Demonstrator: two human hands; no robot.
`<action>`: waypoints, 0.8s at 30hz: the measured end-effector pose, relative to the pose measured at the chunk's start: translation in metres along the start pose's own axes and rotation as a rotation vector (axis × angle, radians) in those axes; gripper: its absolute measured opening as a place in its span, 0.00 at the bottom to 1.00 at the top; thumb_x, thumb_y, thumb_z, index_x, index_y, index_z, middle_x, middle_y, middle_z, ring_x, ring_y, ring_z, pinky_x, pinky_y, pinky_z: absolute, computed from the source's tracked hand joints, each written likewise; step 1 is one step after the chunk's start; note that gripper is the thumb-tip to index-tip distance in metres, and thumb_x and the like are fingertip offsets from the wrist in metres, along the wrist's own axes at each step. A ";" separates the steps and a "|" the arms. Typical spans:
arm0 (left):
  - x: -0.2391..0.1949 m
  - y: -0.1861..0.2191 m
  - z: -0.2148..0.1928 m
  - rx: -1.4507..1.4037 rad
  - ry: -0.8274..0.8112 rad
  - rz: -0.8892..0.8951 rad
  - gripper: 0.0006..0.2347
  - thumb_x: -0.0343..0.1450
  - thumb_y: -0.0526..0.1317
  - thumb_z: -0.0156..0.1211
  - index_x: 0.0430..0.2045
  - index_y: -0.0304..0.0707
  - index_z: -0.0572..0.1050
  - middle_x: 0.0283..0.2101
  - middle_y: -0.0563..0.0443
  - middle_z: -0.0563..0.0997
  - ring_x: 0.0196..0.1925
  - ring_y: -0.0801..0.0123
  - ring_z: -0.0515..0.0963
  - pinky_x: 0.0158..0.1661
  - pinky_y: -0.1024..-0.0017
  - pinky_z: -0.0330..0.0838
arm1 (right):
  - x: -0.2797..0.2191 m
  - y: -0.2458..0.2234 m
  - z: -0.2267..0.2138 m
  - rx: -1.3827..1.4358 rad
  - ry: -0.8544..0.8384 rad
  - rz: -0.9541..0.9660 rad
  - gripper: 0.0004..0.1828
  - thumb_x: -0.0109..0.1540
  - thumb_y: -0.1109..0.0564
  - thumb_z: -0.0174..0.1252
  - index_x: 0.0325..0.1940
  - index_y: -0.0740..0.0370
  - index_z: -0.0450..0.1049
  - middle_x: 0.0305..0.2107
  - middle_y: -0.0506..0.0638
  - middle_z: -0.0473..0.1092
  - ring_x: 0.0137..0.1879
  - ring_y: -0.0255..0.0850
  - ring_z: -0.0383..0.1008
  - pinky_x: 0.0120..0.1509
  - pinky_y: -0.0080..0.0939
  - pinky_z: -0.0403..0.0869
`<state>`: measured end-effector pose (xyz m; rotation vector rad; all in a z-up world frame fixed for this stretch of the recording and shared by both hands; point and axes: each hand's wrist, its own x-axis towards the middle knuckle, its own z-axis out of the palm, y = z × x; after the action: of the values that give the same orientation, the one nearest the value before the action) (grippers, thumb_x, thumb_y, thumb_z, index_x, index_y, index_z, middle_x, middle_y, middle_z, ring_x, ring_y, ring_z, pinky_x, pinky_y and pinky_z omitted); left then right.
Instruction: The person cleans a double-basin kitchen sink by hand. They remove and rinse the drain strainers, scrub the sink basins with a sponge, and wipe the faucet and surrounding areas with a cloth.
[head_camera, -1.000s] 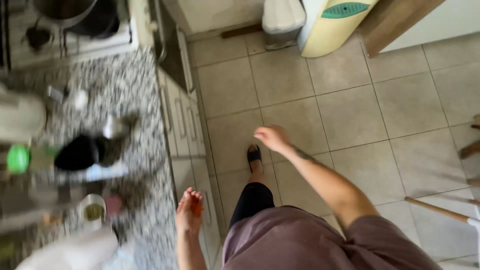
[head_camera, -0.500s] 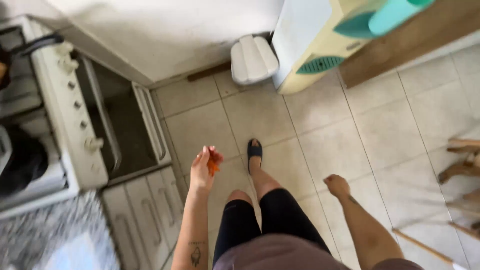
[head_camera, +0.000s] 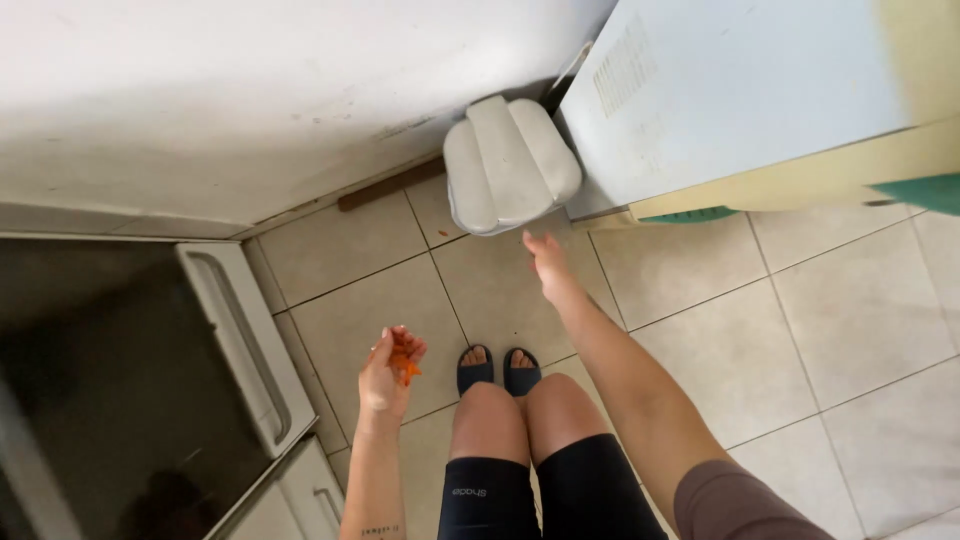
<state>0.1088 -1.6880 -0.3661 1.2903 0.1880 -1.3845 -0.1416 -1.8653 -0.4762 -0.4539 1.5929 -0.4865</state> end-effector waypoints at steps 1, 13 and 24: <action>0.022 -0.011 -0.005 0.009 0.004 -0.009 0.12 0.74 0.43 0.47 0.31 0.32 0.74 0.29 0.46 0.76 0.34 0.60 0.79 0.46 0.60 0.73 | 0.004 -0.006 0.005 0.005 0.005 0.011 0.48 0.60 0.38 0.58 0.71 0.62 0.40 0.67 0.60 0.42 0.71 0.50 0.48 0.70 0.47 0.57; 0.157 -0.077 0.037 0.077 0.009 -0.265 0.14 0.75 0.47 0.40 0.28 0.38 0.71 0.26 0.50 0.72 0.29 0.65 0.76 0.34 0.69 0.75 | 0.018 -0.133 -0.006 0.620 -0.130 -0.120 0.11 0.60 0.43 0.55 0.40 0.48 0.68 0.35 0.42 0.69 0.42 0.34 0.68 0.46 0.31 0.68; 0.260 -0.095 0.242 2.328 -0.506 0.201 0.38 0.64 0.69 0.21 0.66 0.53 0.30 0.66 0.53 0.16 0.67 0.47 0.17 0.62 0.47 0.18 | 0.042 -0.197 0.006 0.281 0.027 -0.384 0.19 0.50 0.43 0.62 0.31 0.55 0.63 0.22 0.45 0.68 0.30 0.31 0.70 0.34 0.27 0.65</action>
<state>-0.0270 -1.9926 -0.5206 2.2819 -2.4537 -1.3039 -0.1386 -2.0525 -0.4009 -0.5414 1.4370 -0.9973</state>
